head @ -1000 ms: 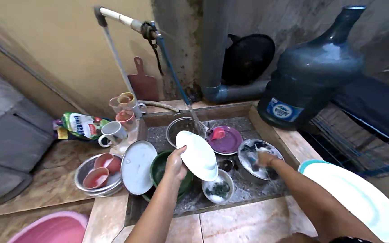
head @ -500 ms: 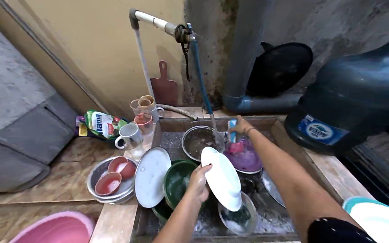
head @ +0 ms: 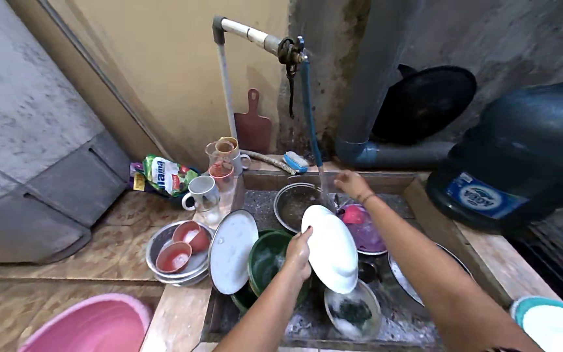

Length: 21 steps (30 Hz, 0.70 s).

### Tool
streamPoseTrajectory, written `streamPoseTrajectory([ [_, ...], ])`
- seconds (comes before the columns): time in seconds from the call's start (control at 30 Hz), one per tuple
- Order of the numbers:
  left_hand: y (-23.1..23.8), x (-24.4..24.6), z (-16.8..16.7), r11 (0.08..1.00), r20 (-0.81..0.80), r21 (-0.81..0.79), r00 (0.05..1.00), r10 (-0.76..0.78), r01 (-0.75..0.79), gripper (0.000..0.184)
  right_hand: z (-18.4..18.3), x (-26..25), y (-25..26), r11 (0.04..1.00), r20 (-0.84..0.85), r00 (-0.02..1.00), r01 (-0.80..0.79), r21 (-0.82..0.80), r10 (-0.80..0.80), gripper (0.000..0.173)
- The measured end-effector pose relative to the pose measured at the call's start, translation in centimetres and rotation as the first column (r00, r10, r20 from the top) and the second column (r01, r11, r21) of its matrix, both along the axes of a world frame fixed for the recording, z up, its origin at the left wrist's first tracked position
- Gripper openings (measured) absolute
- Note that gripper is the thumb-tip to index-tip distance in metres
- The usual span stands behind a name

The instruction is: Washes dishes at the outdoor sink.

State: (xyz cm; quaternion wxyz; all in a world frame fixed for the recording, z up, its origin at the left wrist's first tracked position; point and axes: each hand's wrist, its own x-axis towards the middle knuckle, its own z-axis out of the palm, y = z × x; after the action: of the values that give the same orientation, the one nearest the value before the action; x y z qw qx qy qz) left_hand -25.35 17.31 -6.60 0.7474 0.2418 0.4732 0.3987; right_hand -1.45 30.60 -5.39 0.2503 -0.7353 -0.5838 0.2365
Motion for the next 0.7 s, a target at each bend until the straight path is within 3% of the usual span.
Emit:
streamPoseTrajectory([
  [0.17, 6.7, 5.4, 0.1, 0.995, 0.01, 0.01, 0.995, -0.096, 0.096, 0.053, -0.6, 4.1, -13.3, 0.992, 0.044, 0.996, 0.076, -0.096, -0.072, 0.032],
  [0.23, 9.4, 8.4, 0.1, 0.991, -0.008, 0.05, 0.992, -0.123, 0.123, 0.054, -2.0, 3.0, -17.9, 0.973, 0.023, 0.996, -0.074, -0.217, 0.081, 0.031],
  [0.33, 12.9, 11.7, 0.3, 0.956, -0.144, 0.175, 0.967, -0.212, 0.235, 0.057, -5.2, -1.1, -22.9, 0.848, 0.006, 0.916, -0.369, -0.38, 0.401, 0.031],
  [0.43, 15.7, 13.3, -0.5, 0.904, -0.282, 0.286, 0.929, -0.238, 0.318, 0.055, -9.1, -3.9, -24.8, 0.715, 0.008, 0.787, -0.556, -0.424, 0.616, 0.032],
  [0.5, 16.2, 13.3, -0.3, 0.897, -0.303, 0.34, 0.936, -0.181, 0.284, 0.051, -10.8, -5.3, -25.1, 0.672, 0.043, 0.746, -0.572, -0.47, 0.665, 0.044],
  [0.63, 15.4, 11.7, 0.7, 0.936, -0.159, 0.341, 0.987, -0.031, 0.084, 0.059, -11.6, -7.5, -24.2, 0.624, 0.021, 0.764, -0.511, -0.591, 0.645, 0.056],
  [0.7, 13.3, 10.4, 1.6, 0.97, -0.104, 0.242, 0.994, 0.038, -0.012, 0.054, -11.7, -7.7, -24.1, 0.575, 0.001, 0.727, -0.542, -0.613, 0.687, 0.048],
])
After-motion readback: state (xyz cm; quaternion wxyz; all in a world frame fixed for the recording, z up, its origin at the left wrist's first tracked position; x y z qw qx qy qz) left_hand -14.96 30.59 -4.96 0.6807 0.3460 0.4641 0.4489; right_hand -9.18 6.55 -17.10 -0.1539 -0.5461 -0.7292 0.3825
